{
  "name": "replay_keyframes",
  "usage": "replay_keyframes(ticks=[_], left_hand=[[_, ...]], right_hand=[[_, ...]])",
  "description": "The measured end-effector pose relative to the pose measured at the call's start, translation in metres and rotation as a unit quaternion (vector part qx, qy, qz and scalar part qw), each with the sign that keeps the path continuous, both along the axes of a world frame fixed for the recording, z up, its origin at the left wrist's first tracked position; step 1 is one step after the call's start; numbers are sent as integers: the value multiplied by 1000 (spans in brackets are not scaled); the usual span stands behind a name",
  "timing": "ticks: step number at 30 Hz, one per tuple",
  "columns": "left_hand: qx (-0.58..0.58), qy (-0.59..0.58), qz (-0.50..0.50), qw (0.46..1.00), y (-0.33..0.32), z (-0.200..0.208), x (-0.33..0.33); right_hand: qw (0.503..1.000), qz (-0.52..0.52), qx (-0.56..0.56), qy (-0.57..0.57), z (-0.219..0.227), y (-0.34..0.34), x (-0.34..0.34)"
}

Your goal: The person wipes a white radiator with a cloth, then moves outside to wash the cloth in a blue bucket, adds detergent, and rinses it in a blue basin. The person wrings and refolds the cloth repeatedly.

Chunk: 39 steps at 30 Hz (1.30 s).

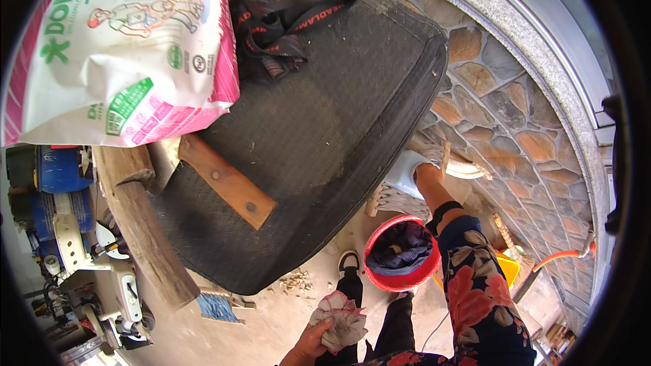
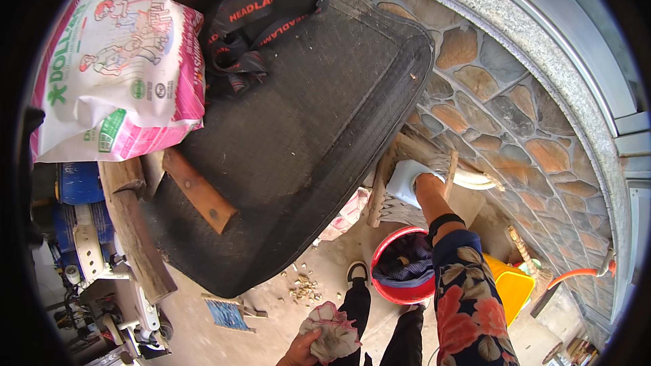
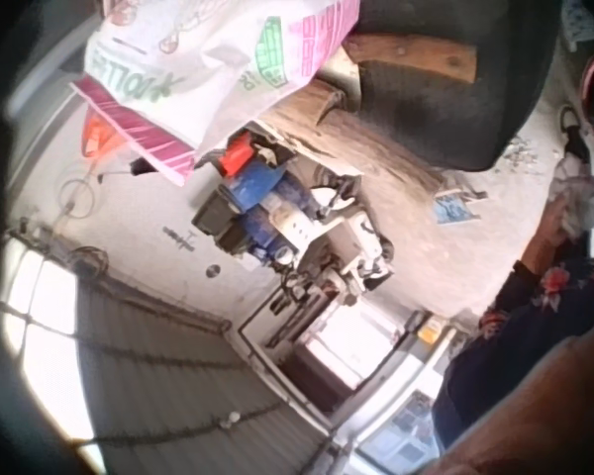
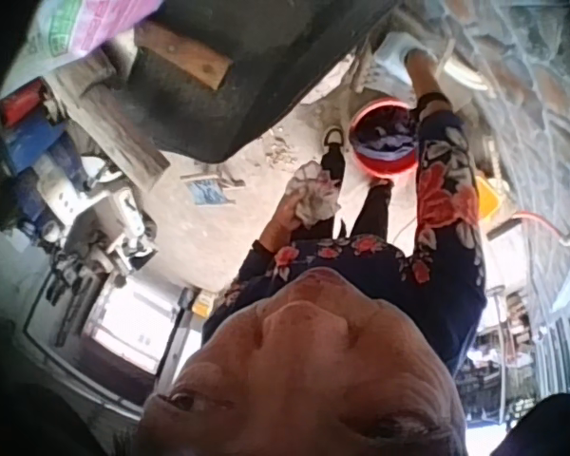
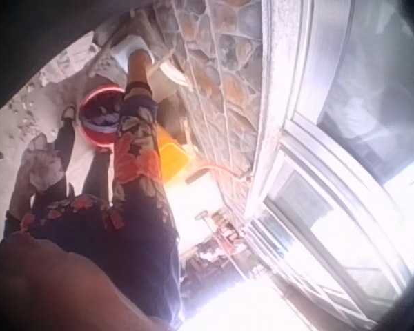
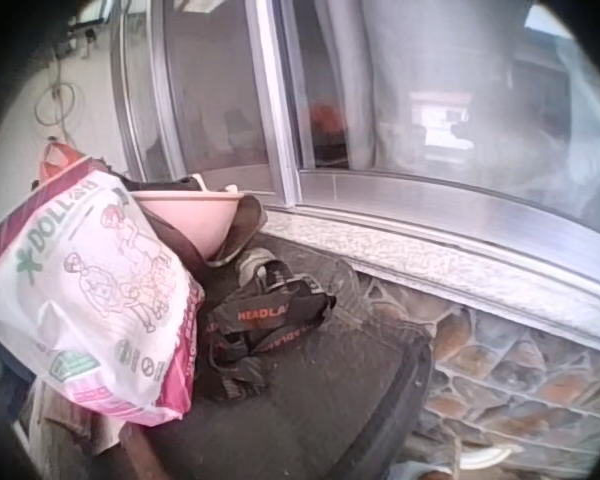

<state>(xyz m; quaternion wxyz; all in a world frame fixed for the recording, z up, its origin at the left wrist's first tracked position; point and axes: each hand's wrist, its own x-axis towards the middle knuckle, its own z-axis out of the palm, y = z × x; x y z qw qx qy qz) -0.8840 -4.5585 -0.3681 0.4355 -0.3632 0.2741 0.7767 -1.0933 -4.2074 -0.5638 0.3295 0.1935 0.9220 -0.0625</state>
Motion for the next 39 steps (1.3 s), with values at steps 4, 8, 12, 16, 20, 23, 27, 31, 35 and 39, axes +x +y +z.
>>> replay_keyframes(ticks=[4, 8, 12, 16, 20, 23, 27, 31, 35, 39], left_hand=[[-7, 12, -1, 1000, 3, 8, -8], [-10, 24, -3, 1000, 5, 13, -13], [22, 46, 12, 999, 10, 14, -18], [67, 74, 4, 995, 21, 6, -41], [183, 123, -17, 975, 41, 7, -77], [103, 222, -27, 969, 69, 26, -80], [145, 271, -15, 952, 103, 64, -46], [185, 318, -25, 929, 138, 91, 27], [235, 292, -41, 926, 168, 108, 103], [256, 270, -56, 927, 192, 137, 168]], right_hand=[[1000, -2, 1, 22, 6, 0, 2], [995, -23, -38, 91, 7, 4, 6], [966, -118, -128, 192, 22, 7, 12], [810, -390, -401, 176, 77, 7, 28], [695, -416, -557, 184, 169, -6, 71], [623, -330, -685, 184, 248, -22, 119], [729, -203, -605, 246, 311, -59, 193], [805, 87, -297, 506, 330, -90, 272], [800, 181, -230, 524, 357, -73, 370], [763, 201, -209, 577, 390, -60, 432]])
